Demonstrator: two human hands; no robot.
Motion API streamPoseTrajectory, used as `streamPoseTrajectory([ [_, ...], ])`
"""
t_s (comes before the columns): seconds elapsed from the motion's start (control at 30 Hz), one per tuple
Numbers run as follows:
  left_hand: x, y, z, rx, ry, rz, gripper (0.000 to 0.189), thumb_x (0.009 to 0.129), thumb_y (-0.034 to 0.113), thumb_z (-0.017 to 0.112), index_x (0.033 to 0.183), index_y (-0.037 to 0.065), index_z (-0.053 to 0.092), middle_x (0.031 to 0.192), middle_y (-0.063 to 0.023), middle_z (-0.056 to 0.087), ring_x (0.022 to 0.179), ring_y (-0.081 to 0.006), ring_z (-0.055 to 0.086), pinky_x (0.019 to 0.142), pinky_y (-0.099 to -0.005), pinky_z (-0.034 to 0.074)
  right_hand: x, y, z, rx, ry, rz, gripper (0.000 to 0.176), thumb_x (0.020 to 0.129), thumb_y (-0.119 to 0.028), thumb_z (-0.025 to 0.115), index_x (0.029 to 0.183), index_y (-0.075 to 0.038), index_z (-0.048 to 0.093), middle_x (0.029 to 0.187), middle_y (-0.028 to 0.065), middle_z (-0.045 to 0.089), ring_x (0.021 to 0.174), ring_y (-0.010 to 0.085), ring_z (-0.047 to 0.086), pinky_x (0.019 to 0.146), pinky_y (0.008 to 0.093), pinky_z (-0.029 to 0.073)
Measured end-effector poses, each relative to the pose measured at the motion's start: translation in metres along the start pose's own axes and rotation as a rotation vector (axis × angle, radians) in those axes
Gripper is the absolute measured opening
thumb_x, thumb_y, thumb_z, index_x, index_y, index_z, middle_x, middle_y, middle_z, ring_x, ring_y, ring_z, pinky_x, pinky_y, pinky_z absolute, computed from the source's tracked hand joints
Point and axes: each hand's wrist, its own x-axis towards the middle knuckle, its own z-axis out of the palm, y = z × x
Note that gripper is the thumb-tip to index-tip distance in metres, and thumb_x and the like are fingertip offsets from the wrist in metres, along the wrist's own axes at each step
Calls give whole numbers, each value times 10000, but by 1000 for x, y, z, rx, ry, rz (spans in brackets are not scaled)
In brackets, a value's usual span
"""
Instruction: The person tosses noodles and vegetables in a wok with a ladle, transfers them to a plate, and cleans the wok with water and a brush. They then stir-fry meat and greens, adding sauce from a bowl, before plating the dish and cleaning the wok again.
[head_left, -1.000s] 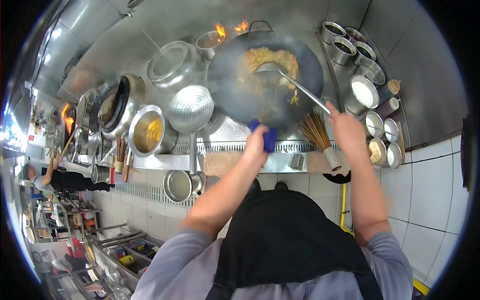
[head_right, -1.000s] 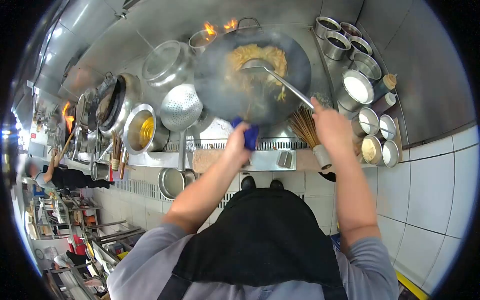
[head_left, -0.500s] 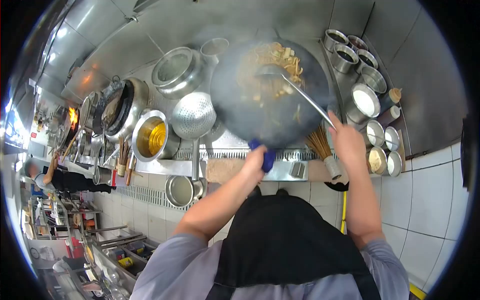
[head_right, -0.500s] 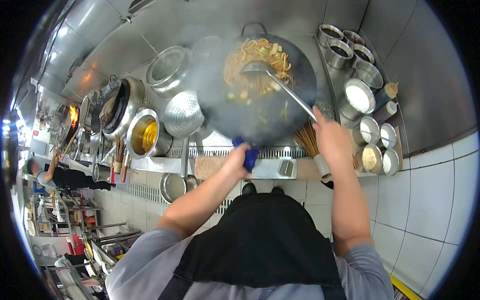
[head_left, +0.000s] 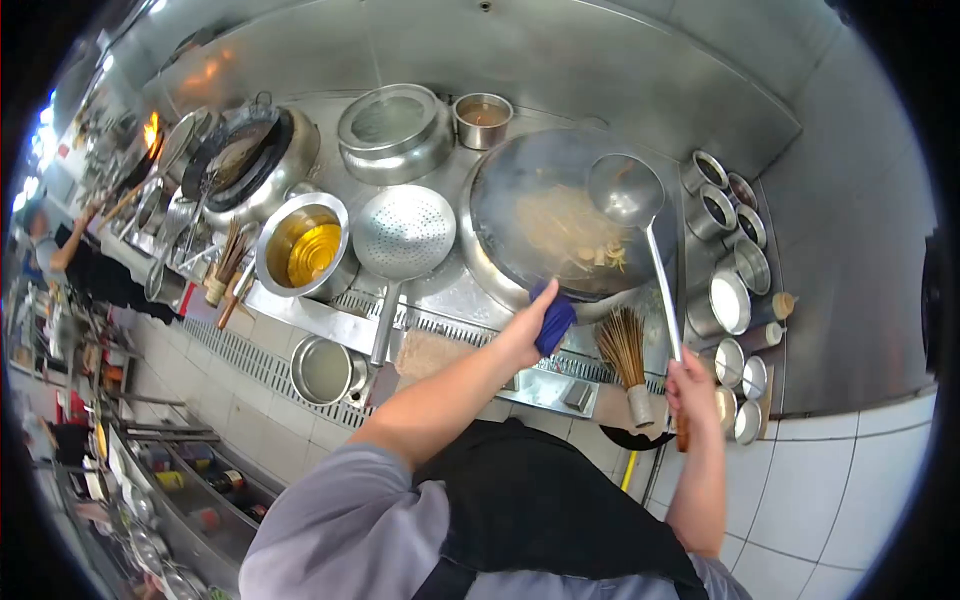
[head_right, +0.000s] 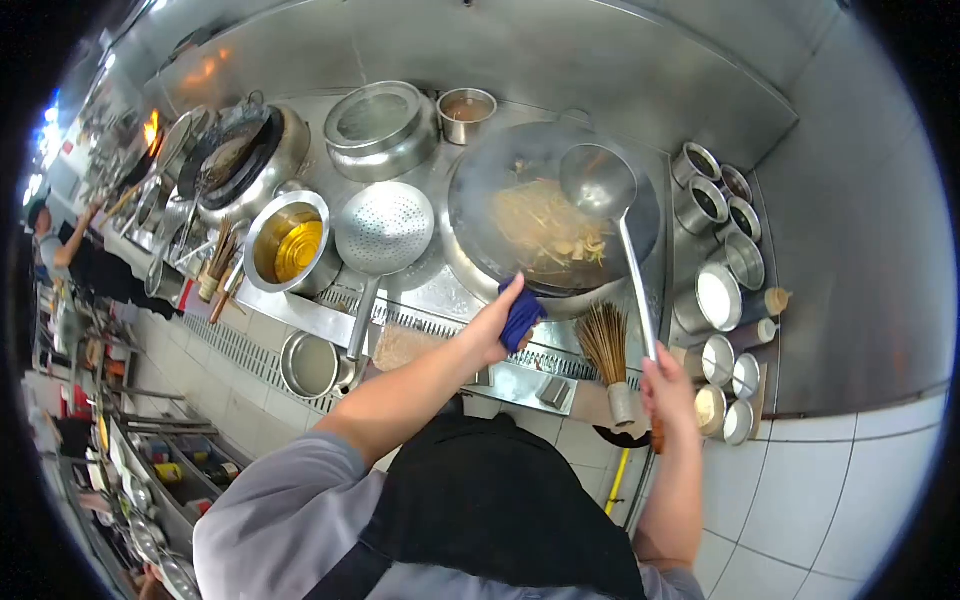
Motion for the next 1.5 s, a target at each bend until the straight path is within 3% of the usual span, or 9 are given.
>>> streamPoseTrajectory([
  [0.03,-9,-8,-5,7,56,-10,407,869,499,582,947,101,545,819,-65,636,578,-134,567,429,-258,423,16,4,12,-19,-10,-4,385,935,-174,523,1313,-98,503,849,84,678,614,227,629,605,360,521],
  [0.1,-35,-25,-20,29,96,-39,373,878,462,582,934,94,554,797,-60,627,553,-132,555,402,-253,409,55,26,48,-746,530,-1083,445,942,-153,506,1377,-133,416,690,18,555,447,118,497,405,282,437],
  [0.13,-49,-27,-28,41,77,-41,352,883,437,586,938,90,563,786,-53,622,554,-131,557,407,-251,413,43,4,68,-743,507,-1105,445,942,-153,506,1377,-133,416,690,18,555,447,118,497,405,282,437],
  [0.2,-84,-26,-38,11,91,-156,321,889,398,592,974,88,583,774,-40,613,566,-127,559,416,-250,417,-3,-61,106,169,-145,5,519,937,-138,497,1420,-149,309,611,7,414,376,72,374,320,230,325],
  [0.37,-142,-25,-82,-66,177,-81,358,844,395,661,1020,88,606,820,-16,620,628,-118,578,489,-262,448,-21,-133,183,309,-813,32,604,896,-73,509,1442,-148,262,617,11,438,396,93,407,347,241,357],
  [0.73,-206,-9,-118,-216,279,279,405,856,343,662,1114,43,577,944,-52,637,782,-129,617,632,-267,505,35,-146,416,-543,-774,-452,490,852,-31,513,1338,-56,450,606,-13,456,414,88,427,389,238,366],
  [1.13,-171,11,-119,-90,183,131,401,884,347,618,1127,32,570,966,-71,644,804,-151,625,659,-279,515,13,-180,296,328,-1007,201,440,900,-71,501,1326,-77,391,662,-5,455,419,64,413,355,229,344],
  [1.33,-127,25,-92,-144,-126,-5,537,945,519,391,1163,51,535,915,-112,654,717,-190,644,590,-336,540,-11,-138,144,603,-771,119,494,920,-76,451,1399,-84,327,648,-10,410,404,63,404,340,222,345],
  [1.5,-69,34,-37,5,-150,-54,607,946,571,315,1193,53,510,1006,-138,633,769,-245,647,661,-434,556,20,-111,102,60,-300,-125,518,879,-103,491,1380,-52,372,753,64,548,473,146,513,443,280,434],
])
